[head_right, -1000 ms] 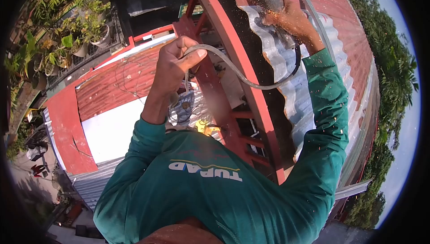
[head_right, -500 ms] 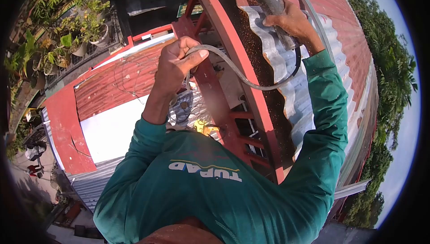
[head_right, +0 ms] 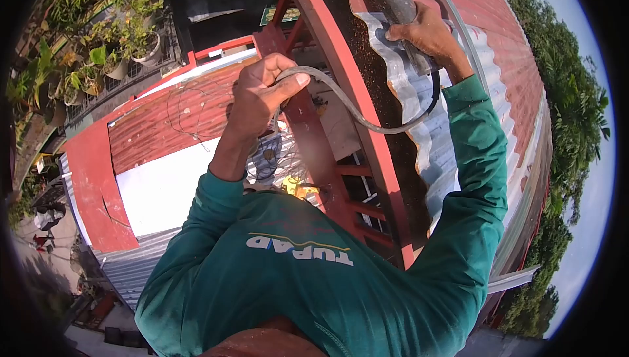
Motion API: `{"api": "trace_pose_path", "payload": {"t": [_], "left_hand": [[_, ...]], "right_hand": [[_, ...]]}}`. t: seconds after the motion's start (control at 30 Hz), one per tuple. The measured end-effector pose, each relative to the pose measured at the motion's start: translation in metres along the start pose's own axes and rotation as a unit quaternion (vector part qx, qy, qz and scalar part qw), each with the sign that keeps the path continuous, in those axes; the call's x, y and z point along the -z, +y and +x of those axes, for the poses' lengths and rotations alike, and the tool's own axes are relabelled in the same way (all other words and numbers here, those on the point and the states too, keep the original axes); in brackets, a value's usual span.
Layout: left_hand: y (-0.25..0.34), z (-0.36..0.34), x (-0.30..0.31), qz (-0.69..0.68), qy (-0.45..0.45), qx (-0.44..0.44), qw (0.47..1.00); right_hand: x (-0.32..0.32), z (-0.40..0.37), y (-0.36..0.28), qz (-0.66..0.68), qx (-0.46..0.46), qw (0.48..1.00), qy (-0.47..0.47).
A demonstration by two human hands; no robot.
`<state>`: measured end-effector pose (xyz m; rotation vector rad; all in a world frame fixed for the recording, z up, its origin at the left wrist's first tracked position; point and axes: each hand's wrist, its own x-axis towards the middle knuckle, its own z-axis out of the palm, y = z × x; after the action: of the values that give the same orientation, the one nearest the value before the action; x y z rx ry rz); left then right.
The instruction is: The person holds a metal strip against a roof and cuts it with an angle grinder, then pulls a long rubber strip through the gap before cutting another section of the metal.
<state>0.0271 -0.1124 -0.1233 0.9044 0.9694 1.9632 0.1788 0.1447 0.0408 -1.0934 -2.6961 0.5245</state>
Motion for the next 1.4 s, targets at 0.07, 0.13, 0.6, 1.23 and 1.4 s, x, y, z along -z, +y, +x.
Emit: {"api": "trace_pose_path", "payload": {"t": [0.07,0.13,0.6,1.23,1.4], "left_hand": [[-0.004,0.002,0.001,-0.001,-0.003,-0.005,1.000],[-0.008,0.002,0.000,-0.002,-0.007,-0.007,1.000],[-0.007,-0.001,-0.003,-0.018,-0.016,0.015,1.000],[0.000,-0.006,-0.002,-0.002,-0.005,-0.025,1.000],[0.001,-0.007,-0.004,-0.006,-0.016,-0.014,1.000]], "right_hand": [[0.000,0.001,0.001,-0.002,-0.001,1.000,0.003],[-0.001,-0.001,0.001,-0.005,-0.003,1.000,0.004],[-0.005,0.004,-0.007,-0.011,-0.002,1.000,0.013],[0.001,0.006,0.008,0.031,-0.009,0.999,-0.029],[0.002,0.004,0.001,-0.006,-0.044,0.998,-0.033]]}}
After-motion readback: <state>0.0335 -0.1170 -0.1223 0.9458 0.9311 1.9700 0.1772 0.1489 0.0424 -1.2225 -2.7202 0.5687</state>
